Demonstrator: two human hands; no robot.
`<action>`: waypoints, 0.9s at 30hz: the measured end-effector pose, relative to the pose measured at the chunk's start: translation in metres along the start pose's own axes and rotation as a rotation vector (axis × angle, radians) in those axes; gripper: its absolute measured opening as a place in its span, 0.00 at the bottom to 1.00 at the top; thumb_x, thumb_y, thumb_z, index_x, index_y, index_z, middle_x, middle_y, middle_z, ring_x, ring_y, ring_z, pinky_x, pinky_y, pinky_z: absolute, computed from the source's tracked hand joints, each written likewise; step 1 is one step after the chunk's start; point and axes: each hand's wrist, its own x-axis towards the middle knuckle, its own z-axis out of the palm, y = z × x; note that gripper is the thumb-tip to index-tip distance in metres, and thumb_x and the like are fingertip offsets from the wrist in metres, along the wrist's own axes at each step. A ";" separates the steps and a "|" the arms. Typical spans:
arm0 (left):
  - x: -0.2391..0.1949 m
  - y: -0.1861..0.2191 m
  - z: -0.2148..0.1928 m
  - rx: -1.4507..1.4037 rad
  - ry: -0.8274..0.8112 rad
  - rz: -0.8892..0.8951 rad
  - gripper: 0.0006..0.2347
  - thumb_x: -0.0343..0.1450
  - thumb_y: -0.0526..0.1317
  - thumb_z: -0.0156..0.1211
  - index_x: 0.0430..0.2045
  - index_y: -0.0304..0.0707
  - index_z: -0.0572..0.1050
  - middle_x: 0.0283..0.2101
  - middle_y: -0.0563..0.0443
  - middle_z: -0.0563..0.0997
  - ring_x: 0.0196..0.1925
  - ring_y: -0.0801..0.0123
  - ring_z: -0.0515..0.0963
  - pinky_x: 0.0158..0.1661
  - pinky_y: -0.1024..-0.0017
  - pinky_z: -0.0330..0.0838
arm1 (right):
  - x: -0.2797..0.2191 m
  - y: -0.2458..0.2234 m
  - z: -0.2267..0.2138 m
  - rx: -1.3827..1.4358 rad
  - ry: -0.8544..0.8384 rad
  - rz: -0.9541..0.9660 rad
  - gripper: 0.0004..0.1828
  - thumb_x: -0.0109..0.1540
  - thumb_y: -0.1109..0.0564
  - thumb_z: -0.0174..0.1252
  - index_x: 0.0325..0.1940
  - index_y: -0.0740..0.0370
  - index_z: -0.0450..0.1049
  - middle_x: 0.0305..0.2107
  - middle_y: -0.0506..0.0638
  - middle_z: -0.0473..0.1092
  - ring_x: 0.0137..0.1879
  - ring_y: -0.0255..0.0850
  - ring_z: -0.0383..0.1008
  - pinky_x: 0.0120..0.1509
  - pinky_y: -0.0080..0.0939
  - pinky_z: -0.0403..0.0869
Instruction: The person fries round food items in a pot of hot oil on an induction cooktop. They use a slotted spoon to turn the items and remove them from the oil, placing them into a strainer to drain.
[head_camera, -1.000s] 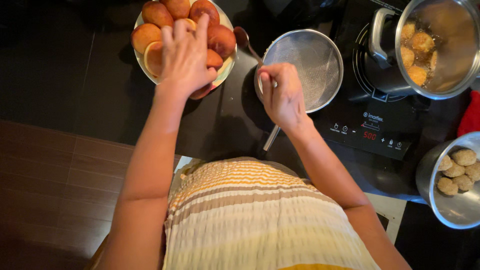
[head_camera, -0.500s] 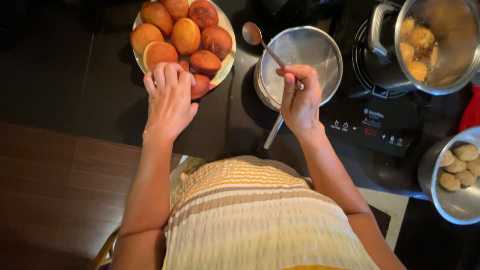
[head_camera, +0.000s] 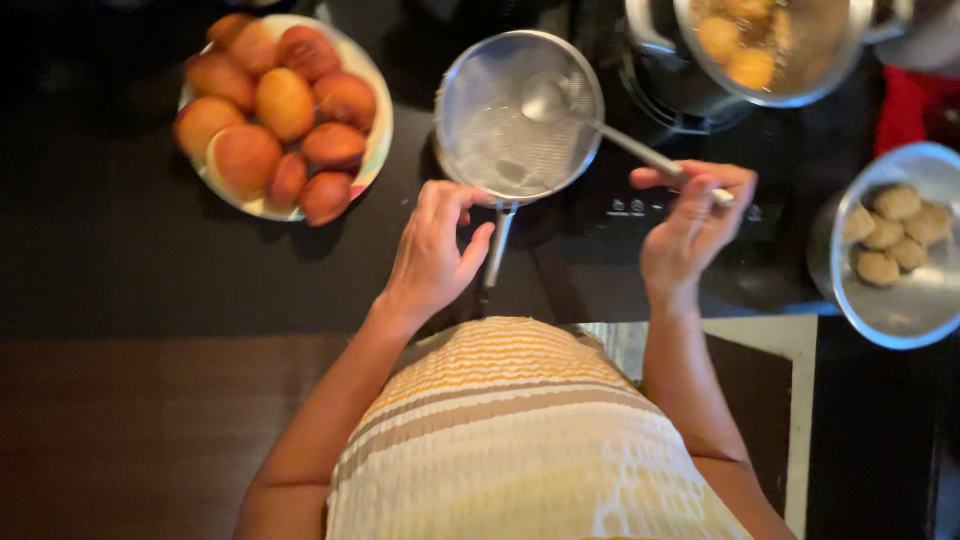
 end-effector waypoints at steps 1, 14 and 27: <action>-0.001 0.004 0.005 -0.059 -0.029 -0.032 0.16 0.69 0.29 0.67 0.49 0.36 0.72 0.45 0.43 0.72 0.38 0.62 0.79 0.40 0.67 0.74 | -0.005 0.003 -0.004 0.064 0.022 0.038 0.15 0.81 0.47 0.45 0.51 0.62 0.58 0.39 0.56 0.69 0.42 0.46 0.80 0.53 0.40 0.75; 0.012 0.065 0.104 -0.275 -0.052 0.092 0.17 0.69 0.23 0.63 0.49 0.38 0.72 0.51 0.46 0.73 0.38 0.74 0.77 0.42 0.76 0.72 | 0.007 -0.001 -0.134 0.408 0.307 0.064 0.20 0.79 0.44 0.42 0.51 0.64 0.64 0.30 0.62 0.74 0.36 0.49 0.76 0.52 0.46 0.75; 0.028 0.140 0.240 -0.346 0.034 0.038 0.16 0.70 0.23 0.62 0.50 0.38 0.71 0.52 0.47 0.72 0.38 0.74 0.76 0.43 0.77 0.73 | 0.159 0.009 -0.221 -0.357 -0.323 -0.240 0.13 0.82 0.53 0.47 0.57 0.67 0.68 0.45 0.57 0.75 0.51 0.44 0.82 0.57 0.37 0.78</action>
